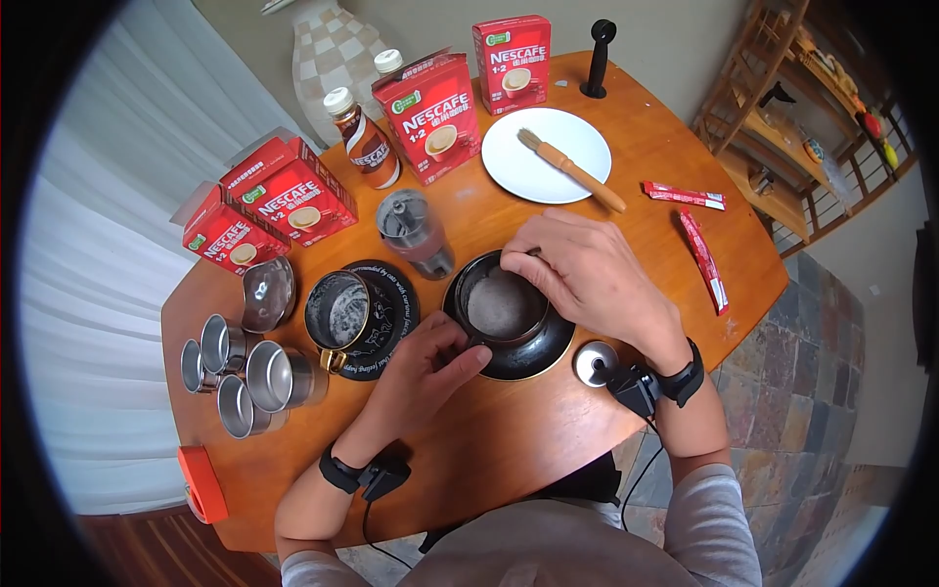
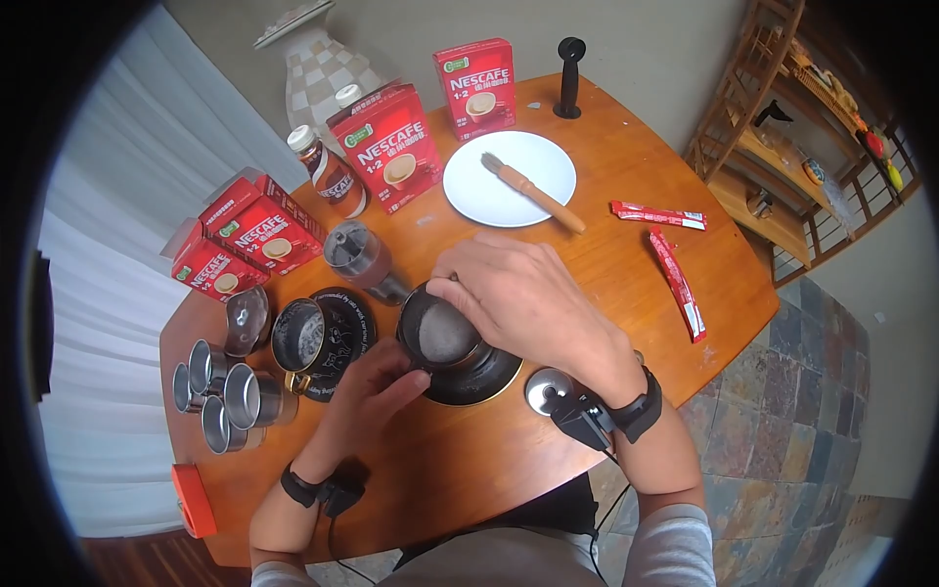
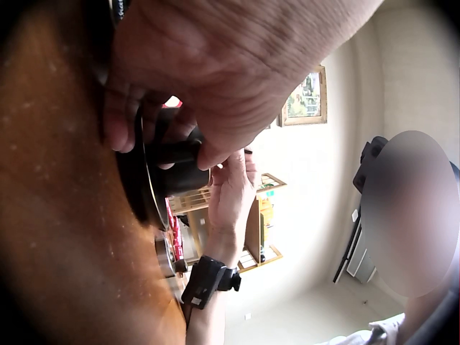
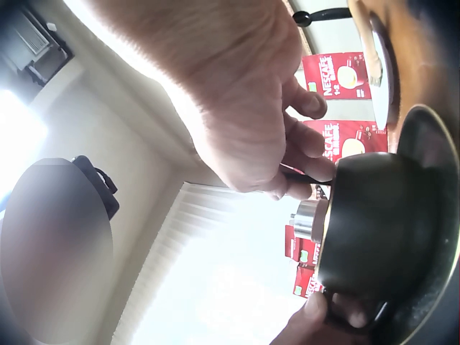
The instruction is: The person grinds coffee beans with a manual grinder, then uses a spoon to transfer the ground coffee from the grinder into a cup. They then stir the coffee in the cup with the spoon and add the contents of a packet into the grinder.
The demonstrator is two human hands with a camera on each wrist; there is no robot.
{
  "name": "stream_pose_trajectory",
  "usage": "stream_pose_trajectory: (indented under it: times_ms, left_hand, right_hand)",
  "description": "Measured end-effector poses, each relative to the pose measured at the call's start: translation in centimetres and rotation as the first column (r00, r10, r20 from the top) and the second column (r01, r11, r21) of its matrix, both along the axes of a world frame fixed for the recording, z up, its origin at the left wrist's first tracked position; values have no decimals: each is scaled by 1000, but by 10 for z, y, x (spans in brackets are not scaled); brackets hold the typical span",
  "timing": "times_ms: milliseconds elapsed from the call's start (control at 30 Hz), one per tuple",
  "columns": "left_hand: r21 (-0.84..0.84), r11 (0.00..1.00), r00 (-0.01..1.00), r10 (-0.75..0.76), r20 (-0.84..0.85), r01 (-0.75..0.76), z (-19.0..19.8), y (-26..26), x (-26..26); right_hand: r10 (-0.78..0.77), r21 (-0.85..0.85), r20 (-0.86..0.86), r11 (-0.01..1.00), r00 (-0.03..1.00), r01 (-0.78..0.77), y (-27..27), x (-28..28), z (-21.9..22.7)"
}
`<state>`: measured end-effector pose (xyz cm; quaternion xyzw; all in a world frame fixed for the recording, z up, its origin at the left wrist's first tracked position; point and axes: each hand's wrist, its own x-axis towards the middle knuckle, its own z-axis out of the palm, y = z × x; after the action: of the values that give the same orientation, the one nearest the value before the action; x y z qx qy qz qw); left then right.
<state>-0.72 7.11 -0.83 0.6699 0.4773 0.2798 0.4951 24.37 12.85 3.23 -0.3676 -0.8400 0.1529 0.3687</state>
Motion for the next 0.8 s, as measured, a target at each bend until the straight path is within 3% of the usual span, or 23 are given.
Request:
stream_pose_trajectory:
  times_ms: [800]
  left_hand:
    - [4, 1000, 1000, -4, 3, 4, -1, 1, 0]
  right_hand:
    - [-22, -28, 29, 999, 999, 23, -1, 0, 1]
